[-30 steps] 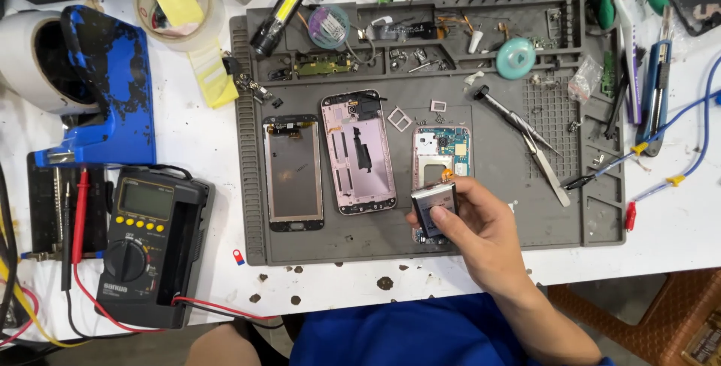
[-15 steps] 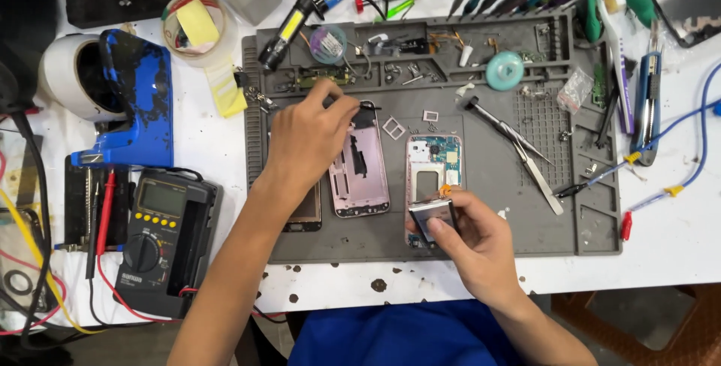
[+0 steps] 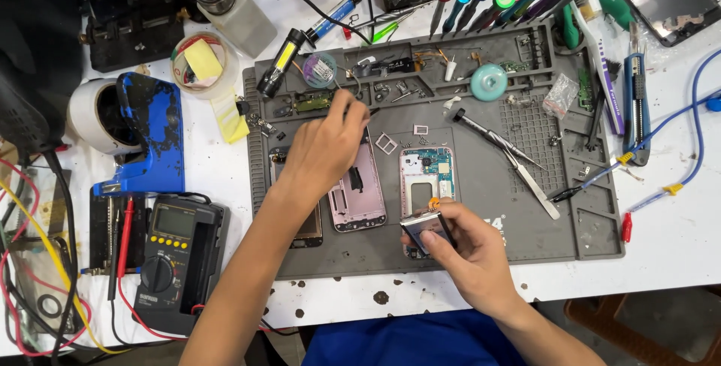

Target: Testing a mobile phone battery using a multimeter and adjusting the connector with tweezers.

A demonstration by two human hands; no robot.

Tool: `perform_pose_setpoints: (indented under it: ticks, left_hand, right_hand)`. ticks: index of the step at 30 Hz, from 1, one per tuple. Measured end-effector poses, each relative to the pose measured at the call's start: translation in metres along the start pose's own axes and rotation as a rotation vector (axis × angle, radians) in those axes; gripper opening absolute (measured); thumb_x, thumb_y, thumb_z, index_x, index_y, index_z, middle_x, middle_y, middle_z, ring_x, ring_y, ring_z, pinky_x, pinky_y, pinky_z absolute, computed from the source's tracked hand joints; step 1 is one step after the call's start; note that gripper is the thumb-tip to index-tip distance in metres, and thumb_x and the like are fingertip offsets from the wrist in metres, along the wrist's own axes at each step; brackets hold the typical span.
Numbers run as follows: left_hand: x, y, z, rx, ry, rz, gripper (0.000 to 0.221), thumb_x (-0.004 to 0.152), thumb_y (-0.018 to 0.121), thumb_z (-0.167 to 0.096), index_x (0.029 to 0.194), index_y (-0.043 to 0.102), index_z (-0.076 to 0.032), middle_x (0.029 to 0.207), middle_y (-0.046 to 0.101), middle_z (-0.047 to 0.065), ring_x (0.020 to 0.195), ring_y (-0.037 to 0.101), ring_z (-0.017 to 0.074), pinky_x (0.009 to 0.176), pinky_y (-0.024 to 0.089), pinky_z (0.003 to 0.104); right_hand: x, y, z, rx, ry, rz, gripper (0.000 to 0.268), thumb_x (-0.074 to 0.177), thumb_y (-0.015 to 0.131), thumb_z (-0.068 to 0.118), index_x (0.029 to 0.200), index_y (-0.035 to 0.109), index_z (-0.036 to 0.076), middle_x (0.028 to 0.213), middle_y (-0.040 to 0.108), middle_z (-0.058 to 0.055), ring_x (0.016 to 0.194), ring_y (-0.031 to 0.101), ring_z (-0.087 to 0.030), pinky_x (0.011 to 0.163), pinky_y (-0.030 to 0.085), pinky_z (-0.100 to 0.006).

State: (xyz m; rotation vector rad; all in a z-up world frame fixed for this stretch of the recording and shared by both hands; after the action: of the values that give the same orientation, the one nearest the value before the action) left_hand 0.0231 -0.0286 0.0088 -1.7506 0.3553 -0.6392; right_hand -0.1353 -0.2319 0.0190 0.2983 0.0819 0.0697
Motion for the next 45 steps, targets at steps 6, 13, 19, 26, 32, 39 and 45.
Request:
perform_pose_setpoints:
  ticks: [6,13,19,26,32,39,45]
  left_hand:
    - [0.009,0.001,0.003,-0.135,-0.065,0.019,0.016,0.104,0.062,-0.018,0.102,0.067,-0.003,0.101,0.057,0.012,0.049,0.062,0.0356,0.037,0.053,0.047]
    - [0.015,-0.006,0.005,-0.333,-0.353,0.206,0.019,0.102,0.065,-0.026,0.099,0.070,-0.008,0.102,0.060,0.006,0.083,0.069,0.0304,0.067,0.055,0.047]
    - [0.019,-0.004,0.003,-0.444,-0.318,0.088,0.009,0.098,0.069,-0.018,0.093,0.070,-0.009,0.096,0.062,0.002,0.078,0.066,0.0260,0.069,0.051,0.041]
    - [0.031,0.005,-0.001,-0.545,-0.343,0.031,0.004,0.088,0.078,-0.008,0.089,0.075,-0.007,0.090,0.068,0.006,0.079,0.070,0.0243,0.071,0.057,0.038]
    - [0.037,0.006,0.000,-0.620,-0.439,0.016,0.008,0.079,0.087,-0.010,0.082,0.079,-0.013,0.085,0.074,0.003,0.079,0.071,0.0198,0.079,0.057,0.035]
    - [0.033,0.009,-0.003,-0.622,-0.374,-0.031,0.009,0.079,0.087,-0.006,0.081,0.079,-0.010,0.085,0.075,0.005,0.073,0.073,0.0187,0.071,0.062,0.032]
    - [0.023,0.021,-0.010,-0.394,-0.217,-0.024,0.011,0.093,0.069,0.003,0.089,0.078,-0.001,0.090,0.063,0.010,0.075,0.078,0.0252,0.059,0.065,0.040]
  right_hand:
    - [0.000,-0.003,0.001,-0.026,0.013,-0.003,0.016,0.097,0.064,0.011,0.107,0.065,-0.002,0.086,0.066,-0.009,0.085,0.072,-0.021,0.084,0.065,-0.035]
    - [-0.001,-0.003,-0.002,-0.026,0.049,-0.004,0.014,0.097,0.065,0.009,0.105,0.064,-0.002,0.087,0.067,-0.009,0.087,0.079,-0.025,0.082,0.063,-0.034]
    - [0.001,-0.002,0.001,-0.015,0.043,0.015,0.014,0.098,0.063,0.010,0.104,0.064,-0.002,0.084,0.064,-0.009,0.086,0.078,-0.025,0.081,0.063,-0.035]
    - [0.000,-0.003,0.000,-0.022,0.062,-0.009,0.017,0.097,0.066,0.012,0.106,0.065,-0.003,0.086,0.066,-0.009,0.086,0.079,-0.027,0.081,0.064,-0.034]
    - [0.001,-0.004,-0.001,-0.005,0.034,0.014,0.015,0.098,0.064,0.010,0.106,0.064,-0.003,0.090,0.065,-0.011,0.087,0.079,-0.027,0.082,0.065,-0.035]
    - [0.002,-0.001,0.003,-0.052,0.035,0.013,0.016,0.097,0.064,0.013,0.104,0.064,-0.001,0.090,0.075,-0.015,0.086,0.075,-0.022,0.080,0.064,-0.034]
    - [0.002,-0.001,0.002,-0.067,0.028,0.012,0.017,0.097,0.065,0.014,0.105,0.064,-0.001,0.090,0.077,-0.016,0.085,0.076,-0.023,0.078,0.063,-0.033]
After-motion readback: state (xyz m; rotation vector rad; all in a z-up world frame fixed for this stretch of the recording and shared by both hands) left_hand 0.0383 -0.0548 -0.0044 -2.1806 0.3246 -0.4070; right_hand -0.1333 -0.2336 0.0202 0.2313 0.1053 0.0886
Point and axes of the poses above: each hand's wrist, its own x-axis towards the middle knuckle, its own y-axis out of the palm, z = x × y, the point moved 1 cm from there along x, towards the middle knuckle
